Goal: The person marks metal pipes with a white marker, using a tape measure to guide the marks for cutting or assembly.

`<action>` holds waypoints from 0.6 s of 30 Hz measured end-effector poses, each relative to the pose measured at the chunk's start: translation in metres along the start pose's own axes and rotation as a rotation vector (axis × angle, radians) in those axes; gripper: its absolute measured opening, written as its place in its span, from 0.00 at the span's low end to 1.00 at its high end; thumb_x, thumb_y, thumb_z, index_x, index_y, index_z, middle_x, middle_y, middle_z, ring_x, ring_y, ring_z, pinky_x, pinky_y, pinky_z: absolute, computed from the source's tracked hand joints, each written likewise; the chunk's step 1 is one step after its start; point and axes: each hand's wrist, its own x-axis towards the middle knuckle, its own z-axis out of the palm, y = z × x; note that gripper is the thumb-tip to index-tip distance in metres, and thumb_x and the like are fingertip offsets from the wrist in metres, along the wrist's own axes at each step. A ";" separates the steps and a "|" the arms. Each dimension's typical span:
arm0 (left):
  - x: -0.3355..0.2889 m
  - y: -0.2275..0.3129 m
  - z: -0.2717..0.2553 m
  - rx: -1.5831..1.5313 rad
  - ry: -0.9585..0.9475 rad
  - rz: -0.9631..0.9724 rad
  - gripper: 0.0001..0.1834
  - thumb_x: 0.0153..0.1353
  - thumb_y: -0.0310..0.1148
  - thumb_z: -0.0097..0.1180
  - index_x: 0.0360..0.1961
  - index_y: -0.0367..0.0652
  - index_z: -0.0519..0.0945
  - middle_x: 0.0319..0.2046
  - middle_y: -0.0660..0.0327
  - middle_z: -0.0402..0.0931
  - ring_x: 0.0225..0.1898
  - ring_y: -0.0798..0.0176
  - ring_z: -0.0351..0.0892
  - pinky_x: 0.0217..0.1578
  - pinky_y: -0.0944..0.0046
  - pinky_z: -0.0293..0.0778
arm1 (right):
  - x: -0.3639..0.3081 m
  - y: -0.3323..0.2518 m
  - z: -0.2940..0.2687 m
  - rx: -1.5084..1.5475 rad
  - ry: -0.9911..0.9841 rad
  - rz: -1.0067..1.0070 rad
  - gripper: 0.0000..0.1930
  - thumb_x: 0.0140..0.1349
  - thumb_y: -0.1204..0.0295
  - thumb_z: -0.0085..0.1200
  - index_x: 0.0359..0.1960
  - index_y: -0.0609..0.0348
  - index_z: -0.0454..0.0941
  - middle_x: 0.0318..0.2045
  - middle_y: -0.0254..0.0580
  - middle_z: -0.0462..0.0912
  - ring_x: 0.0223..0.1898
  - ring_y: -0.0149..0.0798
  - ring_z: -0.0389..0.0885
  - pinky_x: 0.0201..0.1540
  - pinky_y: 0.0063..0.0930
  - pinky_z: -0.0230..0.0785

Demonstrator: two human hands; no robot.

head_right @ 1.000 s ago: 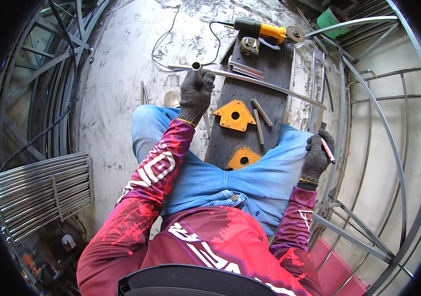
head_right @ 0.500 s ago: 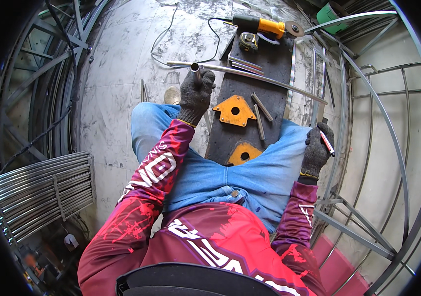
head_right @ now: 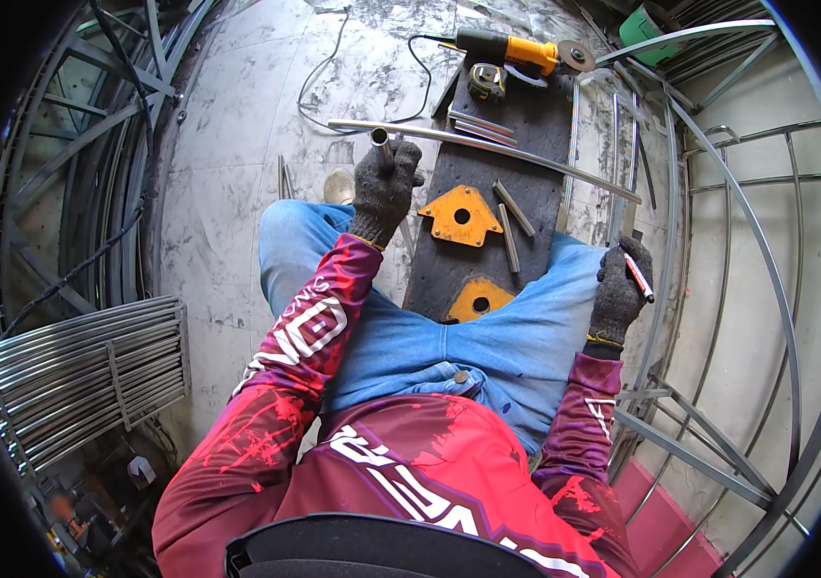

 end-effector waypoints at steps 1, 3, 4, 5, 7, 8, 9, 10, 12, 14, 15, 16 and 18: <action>0.000 0.001 0.000 -0.019 -0.002 -0.020 0.14 0.68 0.38 0.59 0.39 0.35 0.80 0.29 0.61 0.78 0.28 0.67 0.82 0.28 0.65 0.81 | 0.000 0.001 -0.001 0.000 0.002 0.000 0.10 0.65 0.77 0.57 0.48 0.61 0.78 0.24 0.36 0.79 0.20 0.24 0.72 0.21 0.18 0.64; -0.001 -0.002 -0.001 -0.018 0.007 -0.003 0.13 0.68 0.37 0.59 0.39 0.35 0.80 0.30 0.61 0.79 0.27 0.67 0.82 0.29 0.65 0.81 | 0.000 -0.001 -0.001 -0.008 -0.010 -0.015 0.09 0.65 0.78 0.56 0.46 0.62 0.79 0.25 0.35 0.79 0.21 0.25 0.74 0.23 0.19 0.67; -0.001 -0.003 -0.001 -0.018 0.015 0.013 0.13 0.68 0.37 0.59 0.39 0.35 0.80 0.30 0.61 0.79 0.27 0.67 0.82 0.29 0.65 0.81 | 0.000 -0.001 -0.001 -0.007 -0.011 -0.016 0.09 0.65 0.78 0.56 0.46 0.62 0.79 0.25 0.35 0.79 0.21 0.25 0.74 0.23 0.19 0.67; -0.001 -0.001 -0.002 -0.019 0.014 0.015 0.13 0.68 0.37 0.59 0.39 0.35 0.80 0.30 0.61 0.79 0.27 0.67 0.82 0.29 0.65 0.81 | -0.002 -0.001 -0.001 -0.010 -0.007 -0.004 0.09 0.65 0.78 0.56 0.46 0.62 0.79 0.25 0.34 0.79 0.21 0.25 0.73 0.23 0.19 0.67; -0.002 0.001 -0.003 -0.025 -0.005 -0.039 0.13 0.68 0.37 0.59 0.39 0.35 0.80 0.32 0.60 0.79 0.28 0.66 0.82 0.30 0.65 0.81 | -0.002 -0.002 0.001 -0.013 -0.001 0.005 0.09 0.64 0.79 0.56 0.46 0.62 0.80 0.24 0.34 0.79 0.21 0.24 0.73 0.23 0.19 0.67; -0.003 0.001 -0.003 -0.025 -0.004 -0.038 0.13 0.68 0.37 0.59 0.39 0.35 0.80 0.32 0.60 0.79 0.28 0.66 0.82 0.30 0.65 0.81 | -0.002 -0.002 0.001 -0.019 0.000 -0.002 0.10 0.64 0.79 0.56 0.46 0.62 0.80 0.24 0.34 0.78 0.22 0.24 0.73 0.24 0.20 0.67; -0.003 0.001 -0.002 -0.057 0.014 -0.033 0.13 0.68 0.37 0.58 0.39 0.35 0.80 0.32 0.59 0.79 0.27 0.66 0.82 0.30 0.65 0.81 | -0.002 -0.002 0.002 -0.024 0.001 -0.009 0.10 0.64 0.79 0.56 0.46 0.63 0.80 0.24 0.34 0.78 0.22 0.24 0.73 0.24 0.20 0.67; -0.003 0.001 -0.002 -0.088 0.031 -0.028 0.13 0.68 0.37 0.58 0.39 0.35 0.80 0.31 0.59 0.79 0.27 0.66 0.82 0.30 0.65 0.81 | -0.002 -0.002 0.002 -0.023 0.000 -0.010 0.10 0.64 0.79 0.56 0.46 0.63 0.80 0.24 0.34 0.78 0.22 0.24 0.73 0.24 0.20 0.67; -0.003 0.006 -0.004 -0.067 0.005 -0.055 0.13 0.68 0.37 0.58 0.39 0.35 0.80 0.31 0.59 0.79 0.28 0.66 0.82 0.30 0.65 0.81 | -0.001 0.000 0.000 -0.037 -0.011 -0.011 0.10 0.64 0.80 0.55 0.46 0.63 0.80 0.25 0.34 0.78 0.22 0.25 0.73 0.24 0.21 0.67; -0.003 0.010 -0.005 -0.044 -0.020 -0.079 0.14 0.68 0.38 0.58 0.39 0.34 0.80 0.31 0.59 0.79 0.28 0.66 0.81 0.30 0.65 0.81 | -0.002 0.002 0.000 -0.027 -0.012 -0.018 0.10 0.64 0.80 0.55 0.46 0.63 0.80 0.25 0.34 0.79 0.22 0.25 0.73 0.24 0.21 0.67; -0.004 0.011 -0.005 -0.050 -0.009 -0.076 0.14 0.68 0.38 0.59 0.39 0.34 0.80 0.31 0.59 0.79 0.28 0.66 0.81 0.29 0.65 0.81 | -0.002 0.002 0.000 -0.017 -0.015 -0.024 0.10 0.64 0.80 0.55 0.46 0.63 0.80 0.25 0.34 0.79 0.22 0.25 0.73 0.24 0.21 0.67; -0.004 0.011 -0.005 -0.057 0.003 -0.074 0.15 0.67 0.39 0.59 0.38 0.34 0.80 0.31 0.59 0.79 0.28 0.66 0.81 0.29 0.65 0.81 | -0.002 0.002 0.000 -0.016 -0.014 -0.025 0.10 0.64 0.80 0.55 0.46 0.63 0.80 0.25 0.34 0.79 0.22 0.25 0.73 0.24 0.21 0.67; -0.004 0.009 -0.005 -0.066 0.010 -0.057 0.15 0.67 0.39 0.59 0.39 0.34 0.80 0.31 0.59 0.79 0.28 0.67 0.81 0.29 0.65 0.81 | -0.002 0.002 0.001 -0.026 -0.018 -0.041 0.10 0.63 0.81 0.55 0.46 0.63 0.80 0.25 0.34 0.79 0.22 0.25 0.73 0.24 0.21 0.67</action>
